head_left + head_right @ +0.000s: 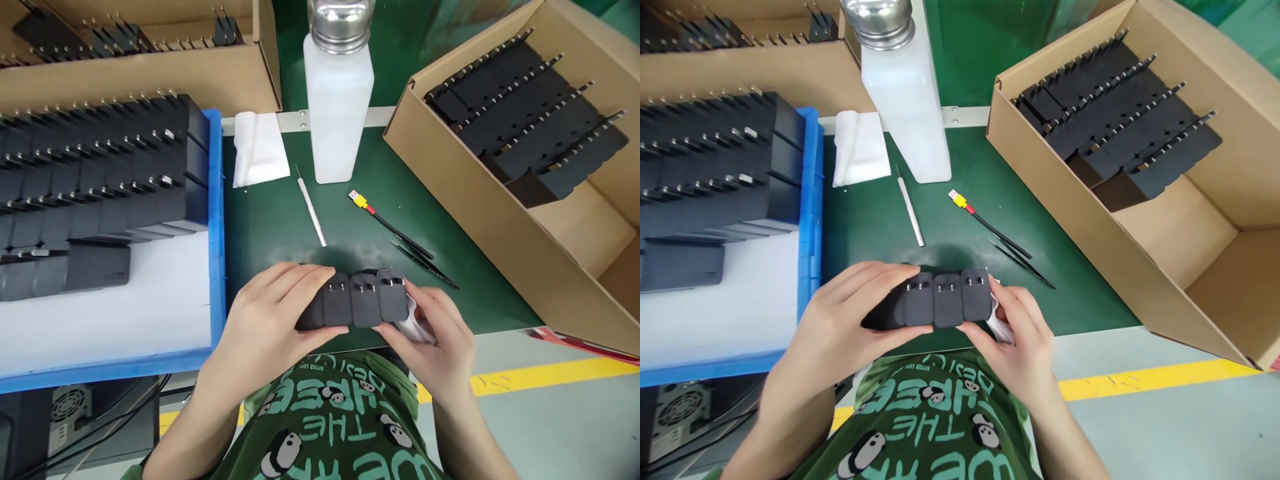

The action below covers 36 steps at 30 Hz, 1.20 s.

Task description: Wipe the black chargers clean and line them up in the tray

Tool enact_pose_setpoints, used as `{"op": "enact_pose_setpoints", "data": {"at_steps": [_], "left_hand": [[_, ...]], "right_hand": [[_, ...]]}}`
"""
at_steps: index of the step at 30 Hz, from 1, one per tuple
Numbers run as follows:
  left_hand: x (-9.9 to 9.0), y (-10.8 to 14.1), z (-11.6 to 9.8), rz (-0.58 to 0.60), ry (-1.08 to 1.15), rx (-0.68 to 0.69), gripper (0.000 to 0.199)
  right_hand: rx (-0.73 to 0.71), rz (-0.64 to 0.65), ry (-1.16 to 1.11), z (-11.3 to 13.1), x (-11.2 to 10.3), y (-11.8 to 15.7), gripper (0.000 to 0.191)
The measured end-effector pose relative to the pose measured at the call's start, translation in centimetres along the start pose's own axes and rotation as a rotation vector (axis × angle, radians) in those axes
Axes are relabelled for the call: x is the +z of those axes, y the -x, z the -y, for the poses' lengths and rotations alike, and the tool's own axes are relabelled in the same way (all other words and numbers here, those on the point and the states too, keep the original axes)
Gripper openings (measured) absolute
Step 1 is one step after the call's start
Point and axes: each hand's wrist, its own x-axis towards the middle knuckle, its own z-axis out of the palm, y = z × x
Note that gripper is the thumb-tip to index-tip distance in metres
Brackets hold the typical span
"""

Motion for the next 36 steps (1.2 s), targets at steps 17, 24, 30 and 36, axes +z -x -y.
{"op": "enact_pose_setpoints", "data": {"at_steps": [17, 24, 30, 36], "left_hand": [[-1.1, -0.2, -2.0, -0.043, -0.188, 0.041, 0.053], [-1.4, -0.4, -1.2, 0.013, -0.218, 0.042, 0.07], [-2.8, 1.4, 0.5, 0.056, -0.1, -0.073, 0.079], [-2.9, 2.7, 1.0, 0.067, -0.015, -0.174, 0.087]], "right_hand": [[0.63, -0.034, -0.348, -0.5, -4.7, -0.3, 0.02], [0.645, -0.207, -0.313, -0.6, -3.7, 1.1, 0.041], [0.199, -0.315, 0.197, 1.3, -1.5, 2.7, 0.065], [-0.149, -0.115, 0.336, 2.0, -0.3, 2.6, 0.078]]}}
